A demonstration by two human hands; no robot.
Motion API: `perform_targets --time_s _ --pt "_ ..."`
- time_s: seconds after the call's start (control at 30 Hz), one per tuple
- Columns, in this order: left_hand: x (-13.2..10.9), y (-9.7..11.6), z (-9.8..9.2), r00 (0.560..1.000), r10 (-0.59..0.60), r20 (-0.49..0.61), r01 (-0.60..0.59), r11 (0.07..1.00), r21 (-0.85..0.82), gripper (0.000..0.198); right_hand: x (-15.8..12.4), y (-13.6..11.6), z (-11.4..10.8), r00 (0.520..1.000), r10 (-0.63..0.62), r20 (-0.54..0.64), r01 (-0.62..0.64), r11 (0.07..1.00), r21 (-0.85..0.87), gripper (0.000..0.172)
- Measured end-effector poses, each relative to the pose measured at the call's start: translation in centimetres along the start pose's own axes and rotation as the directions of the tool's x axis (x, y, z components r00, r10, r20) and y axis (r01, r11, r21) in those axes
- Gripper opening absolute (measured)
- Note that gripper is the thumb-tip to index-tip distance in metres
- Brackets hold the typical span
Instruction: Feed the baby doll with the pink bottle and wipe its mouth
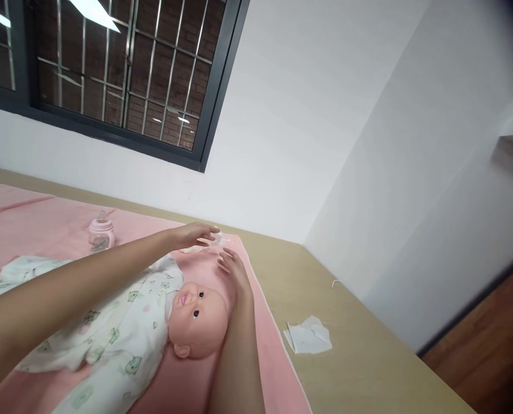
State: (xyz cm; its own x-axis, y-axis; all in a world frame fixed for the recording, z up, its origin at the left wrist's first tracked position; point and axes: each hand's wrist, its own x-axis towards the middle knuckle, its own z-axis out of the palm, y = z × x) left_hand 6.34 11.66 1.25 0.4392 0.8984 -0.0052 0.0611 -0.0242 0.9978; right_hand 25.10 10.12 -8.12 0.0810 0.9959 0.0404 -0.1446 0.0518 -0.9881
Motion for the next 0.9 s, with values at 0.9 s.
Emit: perform_targets --time_s 0.9 --pt "-13.5 -0.1 -1.3 0.833 0.488 -0.261 -0.363 0.838 0.407 0.06 -11.7 -13.2 9.6 0.841 -0.415 0.348 0.535 0.536 -0.653 0.026"
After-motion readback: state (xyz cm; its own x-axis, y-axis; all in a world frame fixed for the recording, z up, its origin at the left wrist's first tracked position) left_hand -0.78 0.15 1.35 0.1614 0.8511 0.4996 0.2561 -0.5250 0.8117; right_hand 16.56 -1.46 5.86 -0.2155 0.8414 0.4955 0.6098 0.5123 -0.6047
